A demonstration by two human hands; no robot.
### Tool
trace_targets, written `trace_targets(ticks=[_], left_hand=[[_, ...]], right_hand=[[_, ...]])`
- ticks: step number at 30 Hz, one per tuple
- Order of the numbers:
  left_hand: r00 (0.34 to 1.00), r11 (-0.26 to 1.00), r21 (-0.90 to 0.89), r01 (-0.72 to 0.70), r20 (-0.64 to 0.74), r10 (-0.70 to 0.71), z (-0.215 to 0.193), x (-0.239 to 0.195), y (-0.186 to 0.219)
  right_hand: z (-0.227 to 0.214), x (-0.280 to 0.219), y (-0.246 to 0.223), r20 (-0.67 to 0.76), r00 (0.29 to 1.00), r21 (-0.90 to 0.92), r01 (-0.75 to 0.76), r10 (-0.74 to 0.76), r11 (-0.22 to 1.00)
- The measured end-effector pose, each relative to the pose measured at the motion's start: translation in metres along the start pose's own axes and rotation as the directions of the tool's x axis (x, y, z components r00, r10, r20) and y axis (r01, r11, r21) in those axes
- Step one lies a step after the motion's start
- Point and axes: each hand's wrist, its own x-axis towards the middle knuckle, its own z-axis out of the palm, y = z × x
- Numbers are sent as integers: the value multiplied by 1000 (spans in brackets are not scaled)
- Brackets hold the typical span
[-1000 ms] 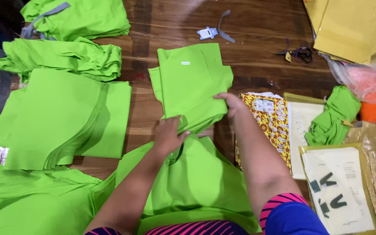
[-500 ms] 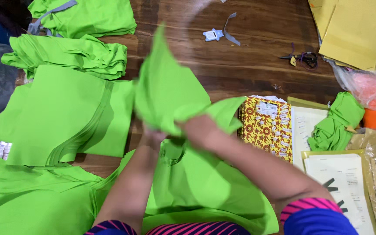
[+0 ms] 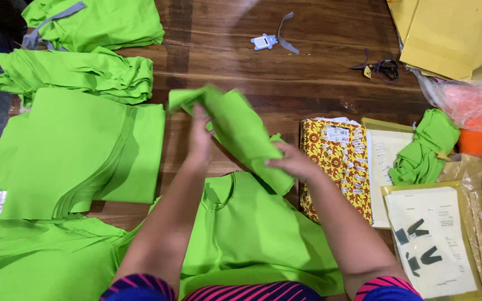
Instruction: The person folds a lime green t-shirt on a wooden table, smoothing the fabric and aligning the edges. They then fold the shirt in half and place it on a stack of folded shirts. The person repeats this process with another shirt, folding it and stacking it with the others.
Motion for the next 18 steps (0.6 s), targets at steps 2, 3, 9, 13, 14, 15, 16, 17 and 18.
trace_targets(ticks=[2, 3, 9, 13, 14, 15, 16, 17, 18], left_hand=[[960, 682, 701, -206, 281, 2, 20, 4, -11], [959, 684, 700, -207, 283, 1, 16, 2, -27], [956, 101, 983, -154, 174, -237, 27, -38, -53], [989, 451, 881, 144, -147, -28, 14, -35, -101], [981, 603, 783, 152, -195, 7, 9, -35, -111], [981, 602, 784, 151, -194, 7, 5, -32, -112], [962, 679, 691, 248, -261, -86, 1, -30, -114], [931, 737, 583, 342, -314, -184, -3, -28, -116], [933, 740, 581, 338, -312, -181, 6, -33, -97]], right_hand=[[-12, 6, 15, -181, 974, 149, -110, 137, 983], [-10, 6, 14, -184, 973, 147, -111, 138, 983], [11, 2, -13, -339, 895, -369, -411, 291, 834], [27, 17, 27, -326, 891, -289, -412, 316, 864], [30, 22, 43, -313, 887, -216, -416, 341, 883], [30, 27, 50, -313, 887, -215, -415, 340, 884], [29, 33, 57, -341, 869, -154, -427, 358, 891], [29, 38, 64, -366, 851, -91, -437, 377, 895], [28, 47, 73, -368, 852, -94, -433, 373, 896]])
